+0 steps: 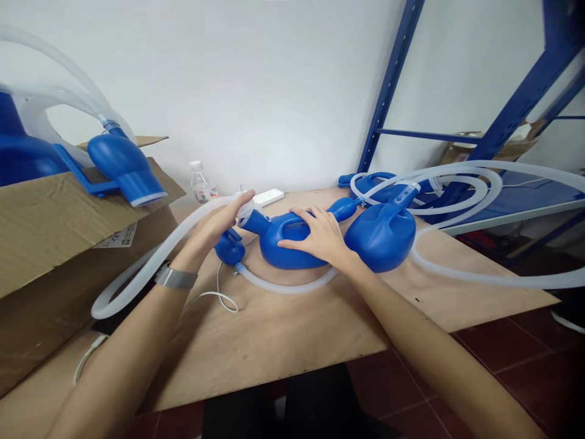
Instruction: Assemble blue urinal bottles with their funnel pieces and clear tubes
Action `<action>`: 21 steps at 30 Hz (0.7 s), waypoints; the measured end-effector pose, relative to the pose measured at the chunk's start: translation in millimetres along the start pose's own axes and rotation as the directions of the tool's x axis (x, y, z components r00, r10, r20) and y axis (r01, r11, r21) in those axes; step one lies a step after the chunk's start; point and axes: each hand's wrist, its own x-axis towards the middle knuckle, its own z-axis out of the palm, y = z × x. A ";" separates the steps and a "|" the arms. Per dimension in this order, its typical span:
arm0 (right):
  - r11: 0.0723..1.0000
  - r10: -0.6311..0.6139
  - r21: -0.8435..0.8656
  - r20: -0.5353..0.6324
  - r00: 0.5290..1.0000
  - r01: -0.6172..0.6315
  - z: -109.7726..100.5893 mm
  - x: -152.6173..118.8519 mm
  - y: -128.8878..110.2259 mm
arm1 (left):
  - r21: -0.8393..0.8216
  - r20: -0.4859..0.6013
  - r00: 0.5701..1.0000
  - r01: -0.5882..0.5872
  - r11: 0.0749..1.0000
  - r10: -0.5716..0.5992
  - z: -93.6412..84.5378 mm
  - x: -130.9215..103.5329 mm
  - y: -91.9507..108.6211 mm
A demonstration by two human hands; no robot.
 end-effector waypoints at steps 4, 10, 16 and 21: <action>1.000 -0.014 -0.007 -0.015 1.000 0.013 0.0 0.3 0.2 | -0.013 -0.026 0.998 0.059 0.998 -0.059 4.0 11.8 10.2; 0.999 -0.044 -0.026 -0.037 0.998 0.043 0.2 -0.8 2.0 | -0.190 0.146 0.989 0.063 0.980 -0.035 4.0 16.3 22.9; 0.998 -0.046 -0.043 -0.044 0.998 0.044 -0.8 -1.2 3.1 | -0.266 0.156 0.987 0.018 0.964 0.025 3.4 11.0 32.1; 0.999 -0.036 -0.031 -0.021 0.999 0.035 -0.1 -0.2 4.6 | -0.231 0.182 0.967 -0.135 0.964 0.179 5.6 9.3 35.0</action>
